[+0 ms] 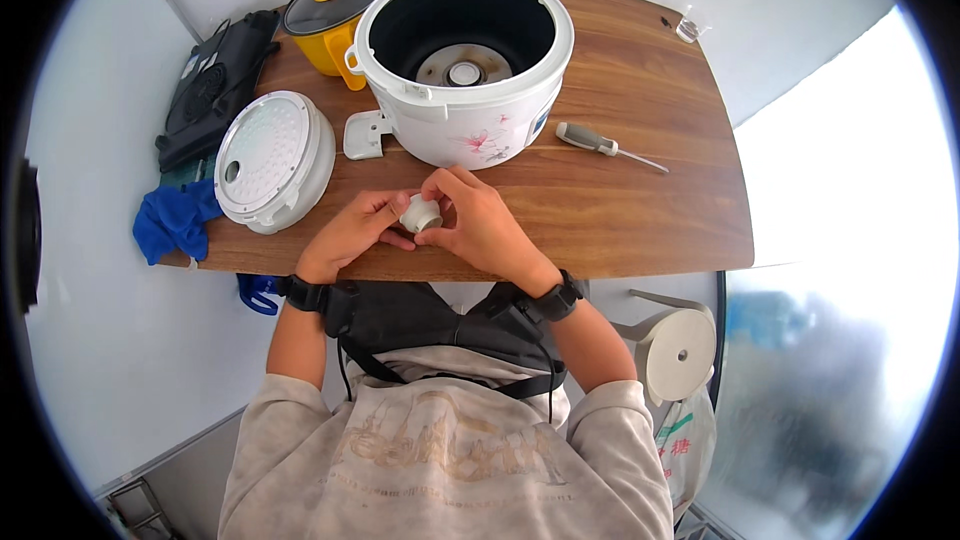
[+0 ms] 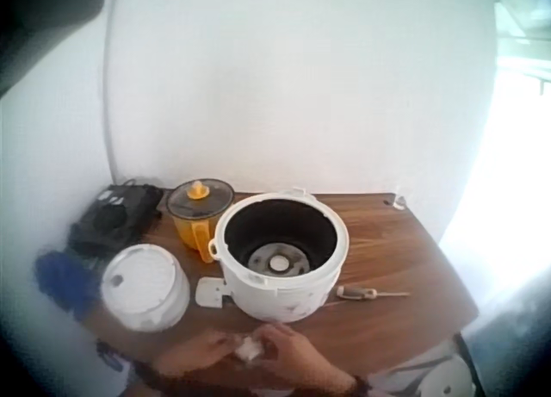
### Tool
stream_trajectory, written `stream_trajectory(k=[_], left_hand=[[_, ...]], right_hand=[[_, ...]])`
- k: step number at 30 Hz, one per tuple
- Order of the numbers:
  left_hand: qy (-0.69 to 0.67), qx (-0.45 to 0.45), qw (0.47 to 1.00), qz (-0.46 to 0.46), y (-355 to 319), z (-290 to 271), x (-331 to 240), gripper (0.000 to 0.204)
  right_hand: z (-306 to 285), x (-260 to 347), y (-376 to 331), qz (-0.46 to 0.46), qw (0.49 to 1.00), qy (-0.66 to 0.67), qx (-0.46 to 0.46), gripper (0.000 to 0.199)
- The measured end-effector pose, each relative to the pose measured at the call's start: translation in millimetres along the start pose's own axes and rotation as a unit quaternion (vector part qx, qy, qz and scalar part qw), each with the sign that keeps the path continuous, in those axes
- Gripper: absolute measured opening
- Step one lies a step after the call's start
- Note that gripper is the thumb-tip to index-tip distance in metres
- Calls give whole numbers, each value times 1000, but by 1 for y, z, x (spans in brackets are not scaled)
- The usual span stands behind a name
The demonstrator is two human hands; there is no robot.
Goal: The person assembles a small white plastic valve into a perforated lid component, then attaches the lid to a white rice cooker pot. They repeatedly remove and reattach the lid and valve, handling the parts by hand.
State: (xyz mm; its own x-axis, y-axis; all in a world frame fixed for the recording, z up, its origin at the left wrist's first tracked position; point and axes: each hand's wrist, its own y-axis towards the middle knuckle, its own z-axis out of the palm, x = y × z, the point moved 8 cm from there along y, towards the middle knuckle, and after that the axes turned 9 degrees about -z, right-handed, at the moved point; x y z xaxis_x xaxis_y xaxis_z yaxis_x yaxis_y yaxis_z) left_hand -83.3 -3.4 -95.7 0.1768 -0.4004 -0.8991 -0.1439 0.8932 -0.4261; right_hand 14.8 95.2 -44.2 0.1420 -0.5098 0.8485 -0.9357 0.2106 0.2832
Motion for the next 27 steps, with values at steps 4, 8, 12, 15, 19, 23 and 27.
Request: stream_trajectory(k=[4, 8, 12, 15, 19, 23, 27], left_hand=[[-14, 0, 1000, 12, -1, 1, 0, 53], [-4, -7, 1000, 17, -1, 2, 1, 46], [-4, -6, 1000, 24, 0, 0, 4, 45], [-10, 0, 1000, 26, 0, -1, 3, 46], [-24, -8, 999, 30, -1, -1, -1, 48], [-34, -4, 999, 32, -1, 0, 0, 48], [-30, -7, 999, 36, -2, 0, -1, 48]], right_hand=[[2, 1, 0, -5, 1000, 18, -7, 45], [2, -1, 2, 14, 1000, 27, 8, 45], [6, -7, 3, 33, 999, 38, 18, 46], [5, -3, 6, 31, 999, 11, 18, 46], [5, -6, 1, 16, 999, -14, -27, 50], [3, -7, 1, 22, 999, -7, -42, 50], [3, -7, 2, 17, 999, -12, -41, 50]])
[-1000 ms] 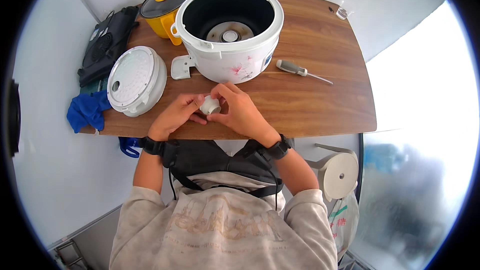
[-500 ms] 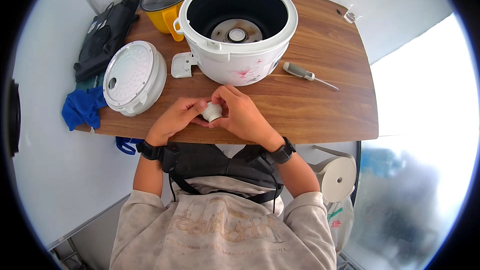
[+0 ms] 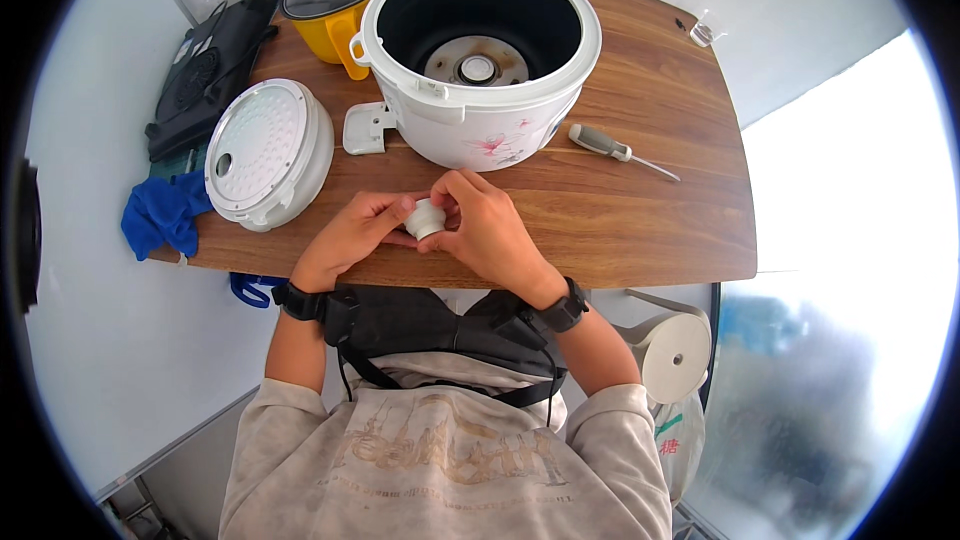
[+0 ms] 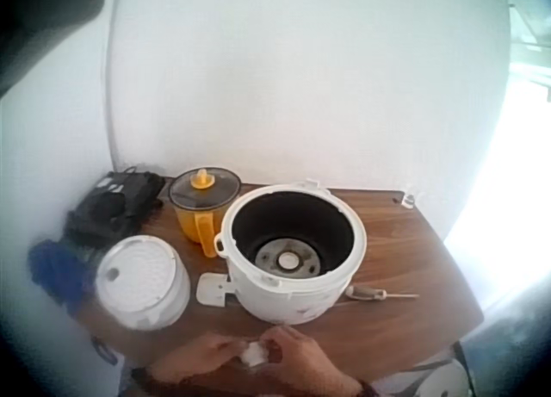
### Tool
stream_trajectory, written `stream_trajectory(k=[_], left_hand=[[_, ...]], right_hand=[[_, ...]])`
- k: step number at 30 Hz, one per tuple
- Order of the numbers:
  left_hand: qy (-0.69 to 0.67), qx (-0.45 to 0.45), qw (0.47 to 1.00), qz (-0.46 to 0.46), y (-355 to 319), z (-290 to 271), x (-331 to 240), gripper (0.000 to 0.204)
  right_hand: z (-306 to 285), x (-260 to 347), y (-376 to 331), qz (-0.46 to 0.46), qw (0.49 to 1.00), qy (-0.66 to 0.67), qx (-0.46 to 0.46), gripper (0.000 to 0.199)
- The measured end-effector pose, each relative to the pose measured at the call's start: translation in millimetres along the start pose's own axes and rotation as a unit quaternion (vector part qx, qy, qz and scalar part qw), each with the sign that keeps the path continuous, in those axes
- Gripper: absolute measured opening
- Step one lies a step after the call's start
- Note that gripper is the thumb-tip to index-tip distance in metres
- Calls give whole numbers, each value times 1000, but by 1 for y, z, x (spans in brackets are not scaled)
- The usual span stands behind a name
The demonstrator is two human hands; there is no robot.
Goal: The person assembles a small white plastic valve into a perforated lid component, then attaches the lid to a white rice cooker pot. They repeatedly remove and reattach the lid and valve, handling the parts by hand.
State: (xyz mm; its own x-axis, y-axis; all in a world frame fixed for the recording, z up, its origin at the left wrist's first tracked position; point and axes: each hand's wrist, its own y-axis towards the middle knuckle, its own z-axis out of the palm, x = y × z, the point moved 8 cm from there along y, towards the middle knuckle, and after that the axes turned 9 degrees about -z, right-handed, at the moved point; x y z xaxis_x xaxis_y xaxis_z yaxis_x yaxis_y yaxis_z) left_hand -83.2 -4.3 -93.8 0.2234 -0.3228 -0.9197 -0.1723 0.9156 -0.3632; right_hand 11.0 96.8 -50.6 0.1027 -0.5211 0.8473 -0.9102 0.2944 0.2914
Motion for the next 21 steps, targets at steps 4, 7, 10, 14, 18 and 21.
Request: stream_trajectory(k=[4, 7, 10, 14, 18, 21], left_hand=[[-4, 0, 1000, -3, 0, 2, -2, 48], [2, 1, 1000, -8, 1, 2, -2, 47], [3, 1, 1000, -12, -1, 4, -4, 46], [-1, 3, 1000, -4, -3, 4, -4, 46], [4, 4, 1000, -8, -3, 7, -6, 47], [-6, -2, 1000, -20, -3, 6, -3, 47]], right_hand=[[-2, -2, -1, 14, 1000, -6, -9, 50], [-3, 0, -1, 13, 1000, -5, -9, 49], [-1, 1, -1, 11, 1000, -9, 7, 48], [-2, 6, -1, 0, 1000, -22, 5, 44], [-2, 4, -3, -12, 1000, -11, -9, 39], [-1, 6, -4, -32, 999, -8, -23, 37]])
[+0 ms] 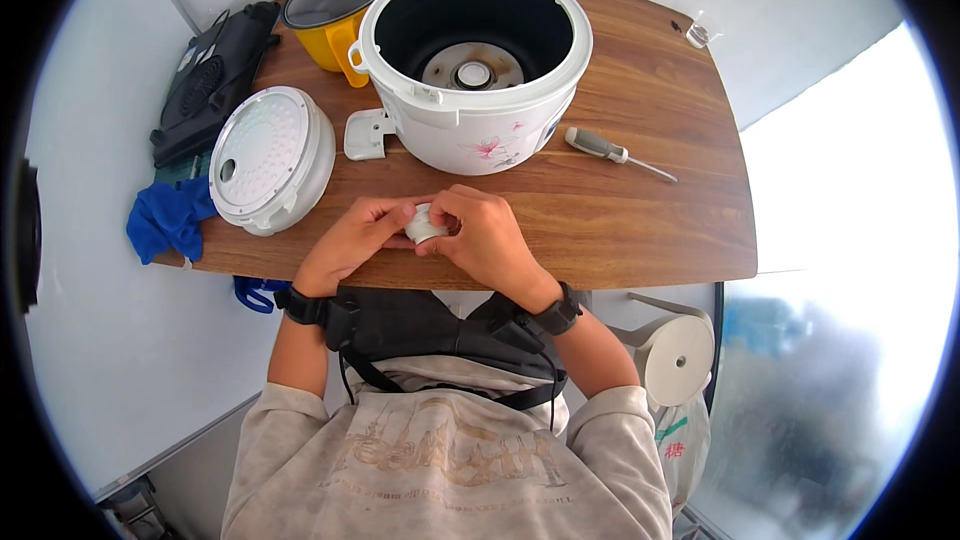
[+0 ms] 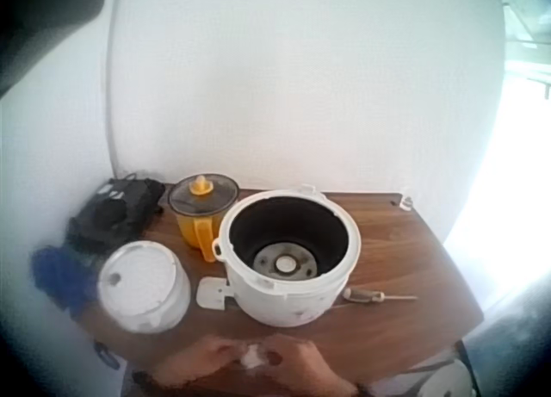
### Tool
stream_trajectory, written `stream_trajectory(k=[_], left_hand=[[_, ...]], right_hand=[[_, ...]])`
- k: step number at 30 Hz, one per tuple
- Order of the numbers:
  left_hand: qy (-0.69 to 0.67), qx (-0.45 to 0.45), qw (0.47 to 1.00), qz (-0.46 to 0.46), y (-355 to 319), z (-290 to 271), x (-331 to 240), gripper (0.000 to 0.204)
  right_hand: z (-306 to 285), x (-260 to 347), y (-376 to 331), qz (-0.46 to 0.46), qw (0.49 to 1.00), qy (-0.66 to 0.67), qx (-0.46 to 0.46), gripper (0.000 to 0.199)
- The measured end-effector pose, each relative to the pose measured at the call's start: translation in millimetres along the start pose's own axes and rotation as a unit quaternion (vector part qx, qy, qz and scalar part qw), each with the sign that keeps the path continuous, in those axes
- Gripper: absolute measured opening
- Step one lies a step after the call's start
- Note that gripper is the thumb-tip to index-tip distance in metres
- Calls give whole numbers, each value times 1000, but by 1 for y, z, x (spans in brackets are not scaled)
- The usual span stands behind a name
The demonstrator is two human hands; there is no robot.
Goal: The person assembles a small white plastic valve into a perforated lid component, then attaches the lid to a white rice cooker pot. They repeatedly remove and reattach the lid and valve, handling the parts by hand.
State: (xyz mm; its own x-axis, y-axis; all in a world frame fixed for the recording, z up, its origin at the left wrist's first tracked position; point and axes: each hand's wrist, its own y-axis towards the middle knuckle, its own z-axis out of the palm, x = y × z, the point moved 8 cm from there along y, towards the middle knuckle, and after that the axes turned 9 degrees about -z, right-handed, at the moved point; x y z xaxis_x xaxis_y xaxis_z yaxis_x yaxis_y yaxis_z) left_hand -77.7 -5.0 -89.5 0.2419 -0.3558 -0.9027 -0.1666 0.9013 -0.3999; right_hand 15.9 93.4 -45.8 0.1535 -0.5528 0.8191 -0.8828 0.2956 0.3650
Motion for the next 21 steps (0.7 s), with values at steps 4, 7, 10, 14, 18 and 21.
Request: stream_trajectory(k=[4, 7, 10, 14, 18, 21], left_hand=[[2, -10, 1000, -7, 0, -2, 0, 47], [-1, -19, 1000, -3, 0, -2, -1, 48], [-9, -24, 1000, 3, 0, -3, 0, 49], [-12, -24, 1000, 6, 0, -3, 1, 51], [-5, -22, 1000, 5, -1, -3, 1, 51], [7, -20, 1000, 8, -1, -3, 1, 48]], right_hand=[[1, 2, -3, -33, 999, -17, -24, 35], [2, 1, -5, -32, 999, -34, -26, 34], [3, 3, -6, -50, 997, -58, -27, 33], [3, 4, -5, -58, 996, -69, -27, 31], [1, 7, -3, -63, 995, -76, -1, 32], [-4, 8, 2, -69, 996, -51, 38, 31]])
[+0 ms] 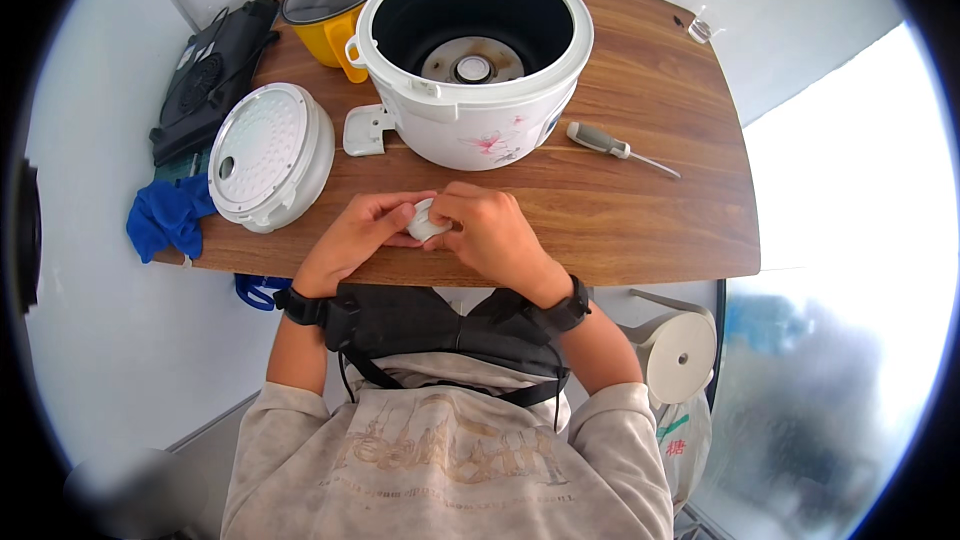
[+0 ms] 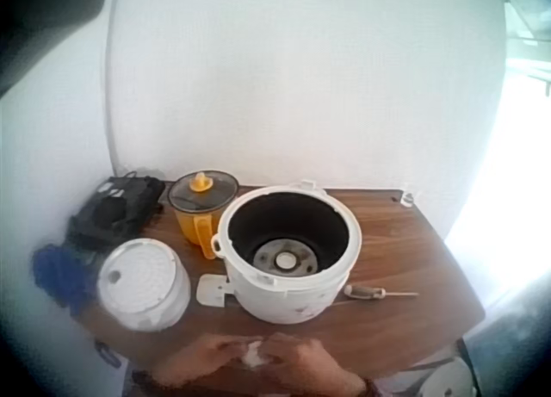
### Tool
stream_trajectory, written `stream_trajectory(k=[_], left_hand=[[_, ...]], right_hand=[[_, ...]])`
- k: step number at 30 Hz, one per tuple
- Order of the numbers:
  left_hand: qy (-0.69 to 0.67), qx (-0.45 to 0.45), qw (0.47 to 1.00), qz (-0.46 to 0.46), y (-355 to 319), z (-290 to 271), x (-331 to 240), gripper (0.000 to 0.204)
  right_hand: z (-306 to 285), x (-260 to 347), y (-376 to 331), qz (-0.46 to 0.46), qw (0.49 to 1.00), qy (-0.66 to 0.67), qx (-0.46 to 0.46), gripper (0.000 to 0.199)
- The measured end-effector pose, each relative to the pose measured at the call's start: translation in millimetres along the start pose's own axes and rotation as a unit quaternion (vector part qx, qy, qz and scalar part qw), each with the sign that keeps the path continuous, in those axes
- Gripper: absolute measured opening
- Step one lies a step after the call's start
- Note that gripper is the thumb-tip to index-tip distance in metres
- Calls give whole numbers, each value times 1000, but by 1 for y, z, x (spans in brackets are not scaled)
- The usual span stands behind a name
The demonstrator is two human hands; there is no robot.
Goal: The person assembles a small white plastic valve into a perforated lid component, then attaches the lid to a white rice cooker pot. They repeatedly remove and reattach the lid and valve, handling the parts by hand.
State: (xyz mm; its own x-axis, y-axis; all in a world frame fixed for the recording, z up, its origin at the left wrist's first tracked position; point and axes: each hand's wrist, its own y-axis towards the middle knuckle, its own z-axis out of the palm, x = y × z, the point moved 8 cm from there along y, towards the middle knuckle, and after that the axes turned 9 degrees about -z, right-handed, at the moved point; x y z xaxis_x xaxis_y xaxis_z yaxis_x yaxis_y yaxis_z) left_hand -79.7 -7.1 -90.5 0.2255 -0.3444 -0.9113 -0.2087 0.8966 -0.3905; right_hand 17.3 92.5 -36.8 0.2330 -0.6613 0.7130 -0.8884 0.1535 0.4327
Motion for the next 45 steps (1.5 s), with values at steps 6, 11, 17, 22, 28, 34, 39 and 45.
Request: stream_trajectory(k=[6, 11, 17, 22, 28, 34, 39, 45], left_hand=[[46, 51, 998, 4, 1, 2, -2, 46], [54, 67, 996, -29, 3, 0, 4, 44], [-1, 18, 1000, -21, 1, -1, 2, 36], [-34, -14, 999, -27, 1, -9, 2, 30], [-147, -22, 989, -19, -1, -12, 8, 30], [-137, -22, 990, -8, 0, -10, 6, 33], [-120, -27, 992, 1, -1, -8, 4, 32], [-110, -30, 993, 2, -1, -5, -1, 34]], right_hand=[[-3, 7, 0, -23, 998, 23, 48, 27], [-3, 13, -1, -43, 996, 15, 78, 23], [3, 18, -7, -80, 994, -48, 50, 25], [-4, 28, -12, -67, 993, -96, 17, 24], [-14, -2, -19, 81, 987, -124, 57, 20], [-38, -21, -25, 105, 982, -155, 13, 19], [-42, -25, -24, 139, 985, -89, 41, 22], [-54, -19, -19, 106, 993, -45, -6, 24]])
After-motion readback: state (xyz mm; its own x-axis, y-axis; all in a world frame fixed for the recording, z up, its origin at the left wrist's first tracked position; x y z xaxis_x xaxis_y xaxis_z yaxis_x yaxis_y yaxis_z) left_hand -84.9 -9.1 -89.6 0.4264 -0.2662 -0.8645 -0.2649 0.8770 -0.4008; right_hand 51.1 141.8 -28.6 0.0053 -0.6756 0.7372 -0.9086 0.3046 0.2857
